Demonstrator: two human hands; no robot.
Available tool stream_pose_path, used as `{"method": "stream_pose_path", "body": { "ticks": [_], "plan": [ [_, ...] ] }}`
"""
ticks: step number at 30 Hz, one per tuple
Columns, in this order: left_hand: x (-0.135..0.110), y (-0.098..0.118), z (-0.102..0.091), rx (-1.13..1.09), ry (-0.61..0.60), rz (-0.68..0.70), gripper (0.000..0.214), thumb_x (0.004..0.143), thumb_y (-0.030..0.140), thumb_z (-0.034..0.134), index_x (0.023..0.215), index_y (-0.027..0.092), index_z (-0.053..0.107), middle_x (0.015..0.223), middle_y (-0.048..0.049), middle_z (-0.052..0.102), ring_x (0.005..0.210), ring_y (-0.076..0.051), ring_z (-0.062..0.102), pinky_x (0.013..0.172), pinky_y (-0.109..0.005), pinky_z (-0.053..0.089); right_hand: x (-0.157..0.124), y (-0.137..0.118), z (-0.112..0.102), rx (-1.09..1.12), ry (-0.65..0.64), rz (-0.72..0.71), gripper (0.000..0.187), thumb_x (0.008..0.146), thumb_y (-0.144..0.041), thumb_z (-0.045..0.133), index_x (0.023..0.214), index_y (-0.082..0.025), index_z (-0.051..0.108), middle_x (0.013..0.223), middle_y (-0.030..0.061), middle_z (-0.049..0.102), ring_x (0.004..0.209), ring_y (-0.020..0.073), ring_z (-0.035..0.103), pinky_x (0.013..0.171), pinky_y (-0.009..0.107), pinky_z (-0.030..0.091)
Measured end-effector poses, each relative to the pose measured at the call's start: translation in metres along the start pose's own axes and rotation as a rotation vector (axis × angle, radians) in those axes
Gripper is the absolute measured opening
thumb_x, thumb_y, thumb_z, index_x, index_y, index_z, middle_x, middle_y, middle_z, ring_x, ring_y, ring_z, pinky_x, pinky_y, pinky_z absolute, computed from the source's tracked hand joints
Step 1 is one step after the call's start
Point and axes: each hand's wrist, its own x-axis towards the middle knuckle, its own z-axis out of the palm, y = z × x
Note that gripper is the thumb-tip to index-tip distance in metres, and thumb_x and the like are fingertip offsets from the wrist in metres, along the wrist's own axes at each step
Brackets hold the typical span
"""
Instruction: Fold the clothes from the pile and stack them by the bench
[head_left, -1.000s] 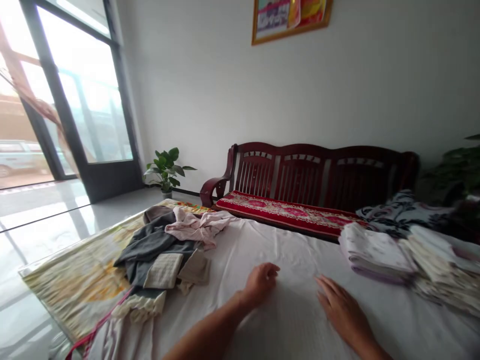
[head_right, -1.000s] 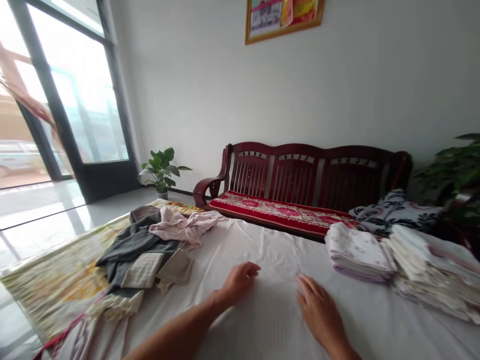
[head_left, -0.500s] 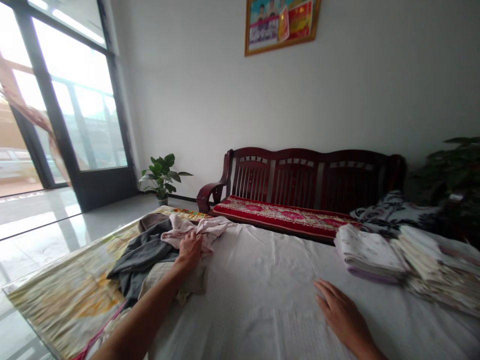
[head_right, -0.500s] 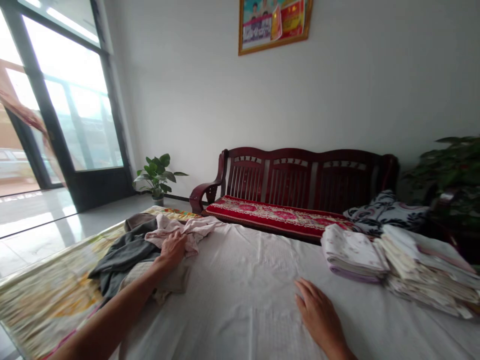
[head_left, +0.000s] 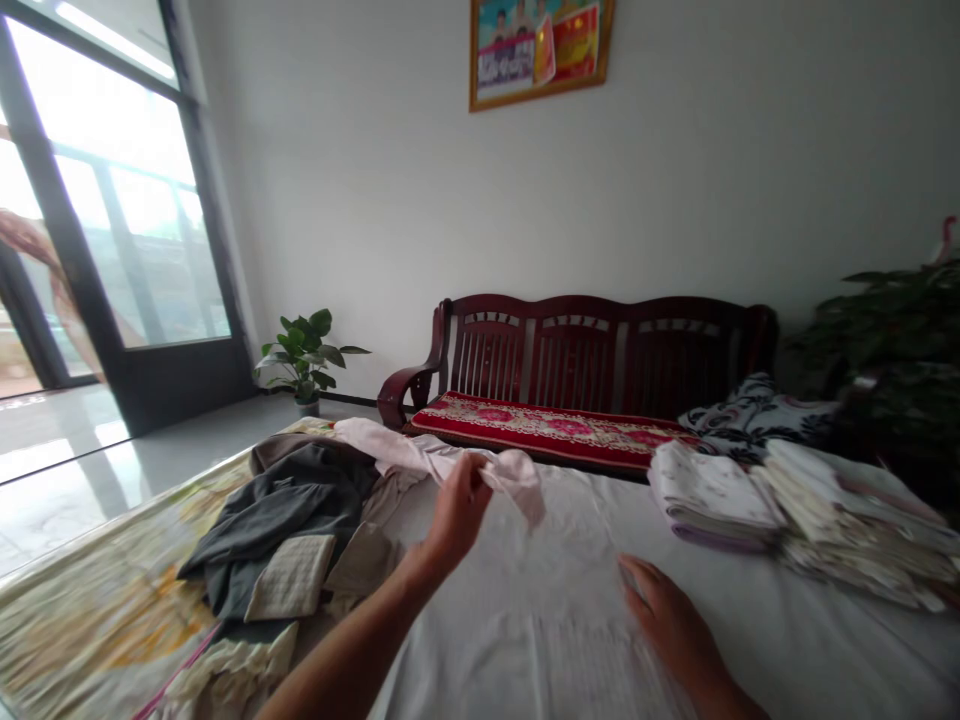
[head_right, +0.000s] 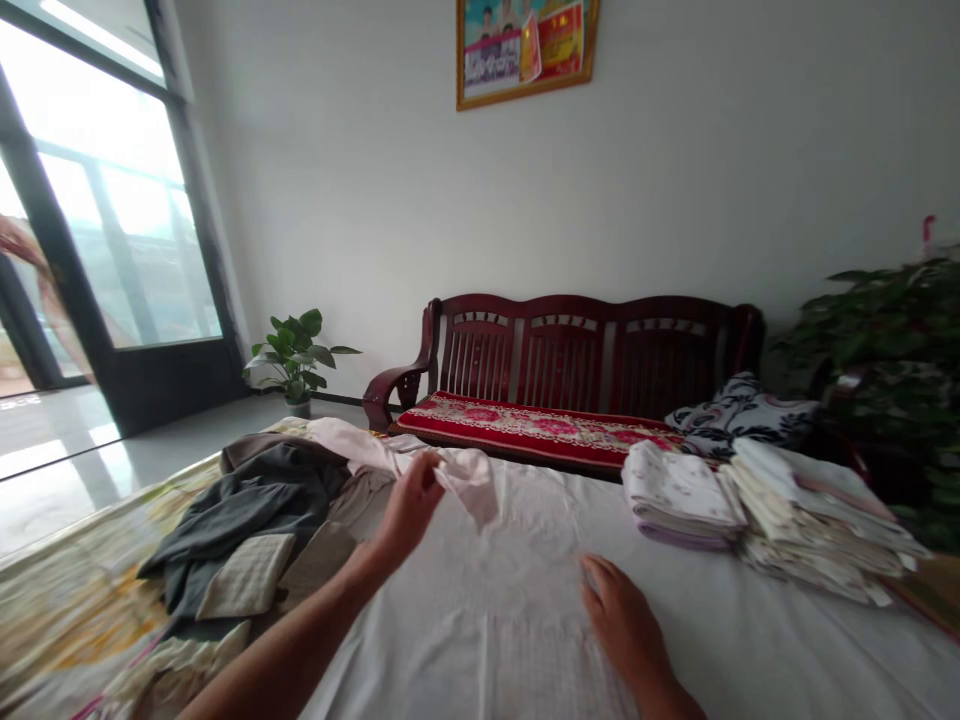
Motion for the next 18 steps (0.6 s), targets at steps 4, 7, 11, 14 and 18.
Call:
{"method": "stream_pose_path", "body": {
  "ticks": [4,7,11,14,18],
  "plan": [
    [-0.048,0.007,0.055,-0.269,-0.583,0.146,0.032,0.085,0.012,0.056,0.116,0.018,0.057,0.107,-0.0074,0.070,0.092,-0.016,0.067,0.080,-0.026,0.052,-0.002,0.002,-0.010,0.189,0.038,0.245,0.052,0.083,-0.048,0.039,0.115,-0.020,0.069,0.122,0.0119,0.071,0.115,0.0272,0.066,0.102,0.040,0.051],
    [-0.065,-0.009,0.070,-0.064,-0.555,0.155,0.038,0.081,0.005,0.055,0.117,0.019,0.061,0.110,-0.0073,0.070,0.102,-0.020,0.065,0.092,-0.033,0.050,-0.004,-0.001,-0.018,0.323,0.065,0.320,0.055,0.083,-0.057,0.041,0.111,-0.021,0.070,0.119,0.0113,0.073,0.114,0.0278,0.067,0.100,0.039,0.052],
    [-0.052,-0.036,0.057,0.357,-0.261,0.207,0.038,0.083,0.004,0.053,0.114,0.022,0.065,0.119,-0.0063,0.067,0.116,-0.025,0.057,0.105,-0.042,0.042,-0.005,-0.010,-0.022,0.409,0.021,0.279,0.053,0.082,-0.060,0.045,0.106,-0.022,0.073,0.112,0.0100,0.075,0.110,0.0281,0.068,0.099,0.039,0.052],
    [-0.037,-0.049,0.038,0.622,-0.047,0.119,0.042,0.086,0.010,0.053,0.125,0.022,0.062,0.136,-0.0087,0.058,0.134,-0.029,0.043,0.114,-0.048,0.030,-0.005,-0.014,-0.021,0.394,0.001,0.228,0.047,0.082,-0.056,0.048,0.101,-0.023,0.074,0.110,0.0091,0.076,0.108,0.0274,0.069,0.098,0.038,0.052],
    [-0.026,-0.058,0.022,0.794,-0.118,-0.254,0.050,0.091,0.030,0.052,0.140,0.017,0.050,0.136,-0.0172,0.055,0.122,-0.035,0.052,0.100,-0.051,0.042,-0.005,-0.015,-0.019,0.373,-0.001,0.206,0.040,0.080,-0.050,0.049,0.098,-0.024,0.075,0.108,0.0083,0.076,0.105,0.0263,0.069,0.097,0.038,0.052]
  ]
}}
